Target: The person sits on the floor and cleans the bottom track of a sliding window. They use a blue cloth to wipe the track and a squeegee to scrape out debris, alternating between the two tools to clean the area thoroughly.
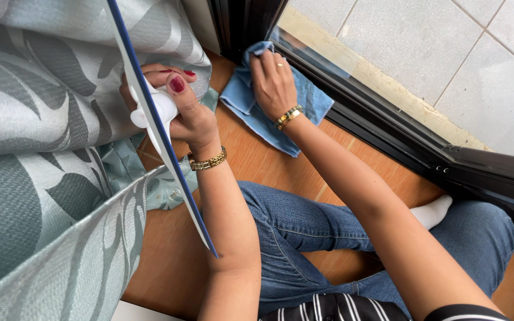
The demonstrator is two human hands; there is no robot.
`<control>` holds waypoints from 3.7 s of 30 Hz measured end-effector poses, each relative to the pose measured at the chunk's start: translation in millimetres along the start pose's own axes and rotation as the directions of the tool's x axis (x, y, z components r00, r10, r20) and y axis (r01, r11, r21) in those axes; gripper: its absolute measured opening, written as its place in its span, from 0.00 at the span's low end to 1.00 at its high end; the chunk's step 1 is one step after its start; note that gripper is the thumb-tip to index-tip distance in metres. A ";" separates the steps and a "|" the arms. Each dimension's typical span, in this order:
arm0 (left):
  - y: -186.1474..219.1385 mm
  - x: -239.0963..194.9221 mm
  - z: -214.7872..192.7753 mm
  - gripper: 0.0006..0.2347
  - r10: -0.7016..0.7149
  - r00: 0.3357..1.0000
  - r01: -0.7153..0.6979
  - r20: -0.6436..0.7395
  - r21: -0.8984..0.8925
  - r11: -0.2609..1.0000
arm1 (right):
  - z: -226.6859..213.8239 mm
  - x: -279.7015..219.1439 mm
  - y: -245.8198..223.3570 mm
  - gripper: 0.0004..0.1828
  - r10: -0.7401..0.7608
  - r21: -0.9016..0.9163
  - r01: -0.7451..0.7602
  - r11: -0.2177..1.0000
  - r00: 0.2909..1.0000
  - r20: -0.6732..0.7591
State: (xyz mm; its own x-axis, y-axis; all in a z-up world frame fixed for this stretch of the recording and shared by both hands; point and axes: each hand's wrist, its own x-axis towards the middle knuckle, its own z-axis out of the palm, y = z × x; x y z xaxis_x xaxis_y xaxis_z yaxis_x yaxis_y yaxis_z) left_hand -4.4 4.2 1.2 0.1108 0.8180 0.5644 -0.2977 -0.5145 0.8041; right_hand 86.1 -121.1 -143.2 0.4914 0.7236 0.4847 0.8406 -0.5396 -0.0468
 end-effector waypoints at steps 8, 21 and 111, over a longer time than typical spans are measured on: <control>-2.5 -0.5 4.6 0.15 -0.006 1.000 0.006 -0.009 -0.006 1.000 | 22.0 39.0 -14.7 0.09 0.012 0.219 0.001 0.976 0.998 -0.059; -3.9 -0.7 1.2 0.16 -0.019 1.000 0.019 -0.002 0.037 0.999 | 11.1 22.8 -9.4 0.11 0.001 0.043 0.001 0.999 0.999 -0.051; -21.4 7.3 -14.7 0.09 0.336 0.942 -0.336 -0.013 -0.075 0.939 | -110.5 -193.3 126.8 0.12 -0.138 -0.028 0.142 0.989 0.982 0.130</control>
State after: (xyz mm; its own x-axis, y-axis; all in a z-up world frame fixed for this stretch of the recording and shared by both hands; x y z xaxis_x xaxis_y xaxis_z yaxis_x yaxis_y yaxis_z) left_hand -11.2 25.0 -14.6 -0.0083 0.6010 0.7992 -0.3875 -0.7387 0.5515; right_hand 72.6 -376.9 -146.3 0.3964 0.8406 0.3691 0.8954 -0.4428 0.0470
